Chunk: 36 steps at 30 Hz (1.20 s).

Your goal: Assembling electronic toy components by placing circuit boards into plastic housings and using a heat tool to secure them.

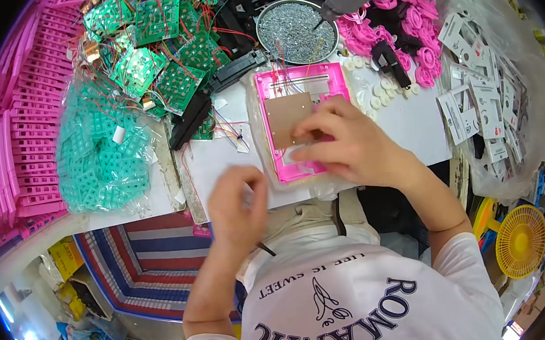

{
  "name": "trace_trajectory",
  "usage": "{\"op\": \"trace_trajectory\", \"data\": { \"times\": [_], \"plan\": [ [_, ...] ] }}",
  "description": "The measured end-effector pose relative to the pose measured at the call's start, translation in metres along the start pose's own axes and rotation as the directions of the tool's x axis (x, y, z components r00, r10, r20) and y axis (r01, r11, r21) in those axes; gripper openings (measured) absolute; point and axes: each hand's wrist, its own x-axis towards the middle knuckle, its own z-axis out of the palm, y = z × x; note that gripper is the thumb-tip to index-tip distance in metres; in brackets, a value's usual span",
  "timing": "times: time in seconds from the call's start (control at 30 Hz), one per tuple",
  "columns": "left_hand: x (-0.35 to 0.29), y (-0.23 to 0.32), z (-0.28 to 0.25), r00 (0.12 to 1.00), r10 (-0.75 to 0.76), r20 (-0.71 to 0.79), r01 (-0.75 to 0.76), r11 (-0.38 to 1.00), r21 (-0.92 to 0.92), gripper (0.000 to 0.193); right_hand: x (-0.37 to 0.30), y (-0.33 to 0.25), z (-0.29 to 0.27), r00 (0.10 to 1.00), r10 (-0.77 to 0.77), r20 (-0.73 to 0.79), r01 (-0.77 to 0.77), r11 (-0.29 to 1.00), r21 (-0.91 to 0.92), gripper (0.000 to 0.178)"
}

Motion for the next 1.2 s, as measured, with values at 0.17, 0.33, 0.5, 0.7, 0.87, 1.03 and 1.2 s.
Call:
{"op": "trace_trajectory", "data": {
  "times": [0.17, 0.33, 0.5, 0.7, 0.87, 1.03, 1.2],
  "plan": [
    [0.061, -0.013, -0.01, 0.977, 0.207, -0.057, -0.183, 0.943, 0.279, 0.012, 0.014, 0.009, 0.021, 0.993, -0.119, 0.007, 0.119, 0.993, -0.01, 0.024],
    [0.05, 0.01, -0.001, 0.982, -0.017, 0.19, 0.015, 1.0, 0.009, 0.011, 0.016, 0.008, 0.025, 0.988, 0.149, -0.037, -0.138, 0.969, 0.206, 0.017],
    [0.053, 0.002, 0.004, 0.884, -0.26, 0.389, 0.387, 0.873, -0.295, 0.014, 0.025, 0.004, 0.014, 0.953, 0.295, 0.063, -0.296, 0.873, 0.389, 0.02],
    [0.06, -0.005, 0.006, 0.907, -0.166, 0.386, 0.258, 0.945, -0.2, 0.017, 0.024, 0.011, 0.008, 0.913, 0.355, 0.202, -0.407, 0.747, 0.525, 0.019],
    [0.066, -0.005, -0.001, 0.761, -0.251, 0.598, 0.557, 0.725, -0.405, 0.019, 0.022, 0.014, 0.011, 0.947, 0.295, 0.127, -0.321, 0.844, 0.43, 0.015],
    [0.067, -0.005, 0.001, 0.759, -0.276, 0.59, 0.552, 0.753, -0.358, 0.017, 0.027, 0.013, 0.006, 0.926, 0.327, 0.188, -0.377, 0.783, 0.494, 0.016],
    [0.068, -0.001, 0.003, 0.778, -0.291, 0.557, 0.497, 0.828, -0.261, 0.016, 0.023, 0.016, 0.012, 0.942, 0.301, 0.147, -0.333, 0.797, 0.504, 0.016]
  ]
}}
